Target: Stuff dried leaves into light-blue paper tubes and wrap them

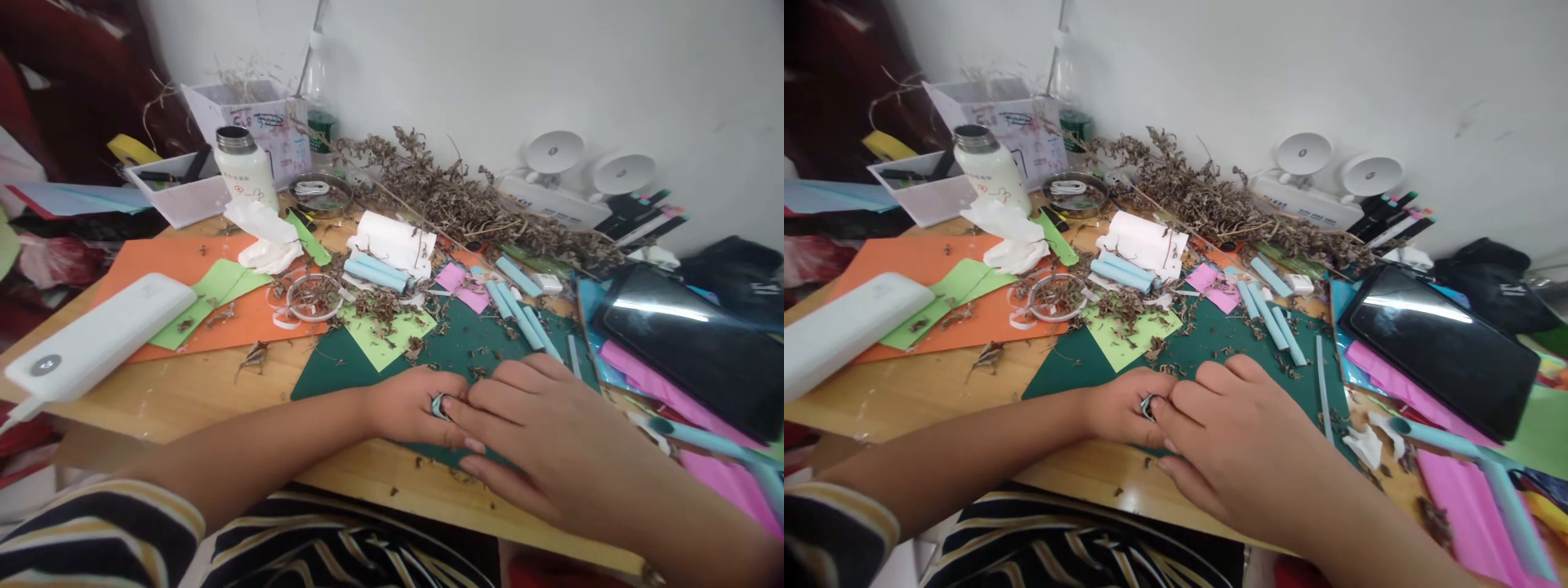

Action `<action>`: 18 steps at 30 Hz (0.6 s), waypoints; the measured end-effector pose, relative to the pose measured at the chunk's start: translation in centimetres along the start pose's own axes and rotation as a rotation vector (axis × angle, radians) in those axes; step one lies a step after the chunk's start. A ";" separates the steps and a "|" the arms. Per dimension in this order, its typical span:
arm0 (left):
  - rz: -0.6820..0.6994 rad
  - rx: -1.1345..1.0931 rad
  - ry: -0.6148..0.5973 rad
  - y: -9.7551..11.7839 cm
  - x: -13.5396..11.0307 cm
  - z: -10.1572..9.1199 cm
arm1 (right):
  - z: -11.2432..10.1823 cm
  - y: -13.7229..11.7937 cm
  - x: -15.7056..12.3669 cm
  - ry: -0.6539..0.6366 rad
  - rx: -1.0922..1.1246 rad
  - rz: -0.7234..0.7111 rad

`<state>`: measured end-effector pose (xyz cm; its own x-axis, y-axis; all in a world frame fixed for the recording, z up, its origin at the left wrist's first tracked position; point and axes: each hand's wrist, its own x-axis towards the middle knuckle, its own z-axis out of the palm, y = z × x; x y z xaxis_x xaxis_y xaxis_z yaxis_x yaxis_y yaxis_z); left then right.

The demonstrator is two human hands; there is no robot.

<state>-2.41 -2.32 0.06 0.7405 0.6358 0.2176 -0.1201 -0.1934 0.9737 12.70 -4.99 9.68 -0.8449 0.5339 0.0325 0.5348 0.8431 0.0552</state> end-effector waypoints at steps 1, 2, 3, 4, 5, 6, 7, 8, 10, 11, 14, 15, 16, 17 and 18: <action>-0.011 0.010 0.003 0.0 0.0 0.0 | -0.3 -0.2 0.3 -0.039 -0.009 0.005; -0.014 0.018 0.003 -0.1 0.1 0.1 | -0.5 -0.3 0.5 -0.071 -0.011 0.014; -0.011 0.022 0.007 -0.1 0.1 0.1 | -0.7 -0.4 0.8 -0.102 -0.009 0.027; -0.006 0.022 0.012 -0.1 0.2 0.1 | -1.0 -0.4 0.9 -0.133 0.001 0.045; 0.000 0.017 0.019 0.0 0.2 0.1 | -1.1 -0.3 0.9 -0.160 0.021 0.063; 0.004 0.010 0.022 0.0 0.2 0.1 | -1.3 -0.2 0.8 -0.176 0.055 0.078; 0.000 0.005 0.023 0.0 0.3 0.1 | -1.4 -0.1 0.6 -0.167 0.102 0.082; -0.012 0.003 0.022 0.1 0.3 0.1 | -1.4 0.1 0.3 -0.126 0.160 0.078; -0.051 0.010 0.012 0.2 0.3 0.1 | -1.2 0.4 -0.5 0.014 0.274 0.065; -0.069 0.015 0.008 0.3 0.3 0.2 | -1.0 0.5 -0.9 0.083 0.310 0.065; -0.100 0.024 0.006 0.3 0.3 0.2 | -0.3 0.5 -1.4 0.133 0.324 0.076; -0.110 0.026 0.006 0.3 0.4 0.2 | -0.1 0.4 -1.4 0.110 0.311 0.076; -0.121 0.030 0.010 0.3 0.4 0.3 | 0.0 0.3 -1.3 0.085 0.296 0.075; -0.134 0.037 0.015 0.4 0.4 0.3 | 0.0 0.1 -1.2 0.060 0.282 0.074; -0.146 0.046 0.023 0.4 0.4 0.3 | 0.0 0.0 -1.0 0.037 0.265 0.076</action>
<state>-1.94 -2.39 0.48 0.7322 0.6768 0.0763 0.0183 -0.1316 0.9911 13.58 -5.51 9.67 -0.7991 0.5979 0.0629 0.5748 0.7905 -0.2114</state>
